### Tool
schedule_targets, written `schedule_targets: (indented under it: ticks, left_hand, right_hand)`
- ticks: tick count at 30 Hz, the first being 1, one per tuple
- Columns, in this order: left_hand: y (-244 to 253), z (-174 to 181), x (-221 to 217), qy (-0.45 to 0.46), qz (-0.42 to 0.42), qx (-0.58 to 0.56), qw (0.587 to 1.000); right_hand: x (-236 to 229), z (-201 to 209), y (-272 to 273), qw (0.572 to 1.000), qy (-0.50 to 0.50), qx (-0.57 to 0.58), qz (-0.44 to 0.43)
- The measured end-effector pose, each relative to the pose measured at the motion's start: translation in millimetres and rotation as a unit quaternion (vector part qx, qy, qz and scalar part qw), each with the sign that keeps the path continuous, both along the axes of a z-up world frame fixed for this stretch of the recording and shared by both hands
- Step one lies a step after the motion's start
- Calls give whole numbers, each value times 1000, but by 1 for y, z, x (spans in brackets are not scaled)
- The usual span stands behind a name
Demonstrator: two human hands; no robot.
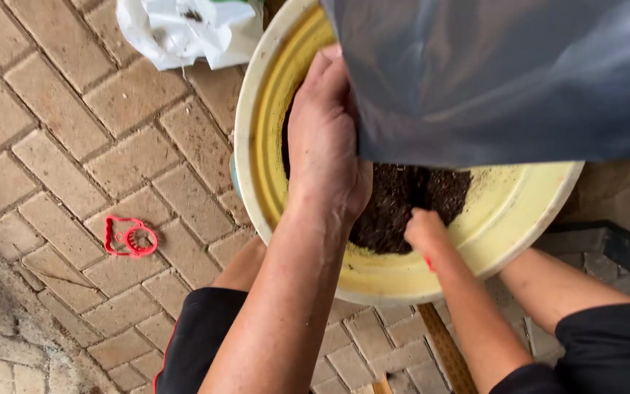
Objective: Filling black plastic nursery bags with soil using a hand scoop.
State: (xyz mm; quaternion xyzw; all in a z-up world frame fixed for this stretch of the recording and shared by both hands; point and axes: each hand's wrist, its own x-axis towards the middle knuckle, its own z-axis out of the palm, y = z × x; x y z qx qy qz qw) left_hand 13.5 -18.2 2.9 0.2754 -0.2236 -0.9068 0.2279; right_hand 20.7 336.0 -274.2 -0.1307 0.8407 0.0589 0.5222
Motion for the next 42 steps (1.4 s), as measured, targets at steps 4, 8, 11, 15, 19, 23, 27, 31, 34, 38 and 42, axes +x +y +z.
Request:
schedule_targets:
  ticks: [4,8,11,15,19,23,27,31,34,38,42]
  left_hand:
    - [1,4,0,-52,-15,75,996]
    - [-5,11,-2,-72,4,99,992]
    - [-1,-12,4,-51,3,79,996]
    - [-7,9,4,-78,8,73,994]
    - [-6,-1,4,-39,14,49,998]
    - [4,-4,0,-58,2,8,998]
    - [0,6,1,-86,-36,79,993]
    - [-5,6,2,-55,-9,84,995]
    - [-3,5,2,-74,-7,80,994]
    - [0,-7,8,-27,-7,41,999]
    - [-5,12,3,-60,17,59,996]
  right_hand:
    - [16,67,-50,998,11,-42,-38]
    - [-28,132,-98,999,34,-16,17]
    - [-103,69,-42,982,94,119,116]
    - [-113,35,-8,975,61,192,94]
    - [-54,53,-34,992,7,126,3]
    - [-2,-16,24,999,23,30,35]
    - [-1,92,-47,1000,-13,23,-6]
    - [-52,82,-36,998,-44,12,34]
    - [-77,26,-7,995,-17,-32,89]
    - [-73,35,-64,998,-32,-13,47]
    - [-46,70,-139,999,-42,-3,4]
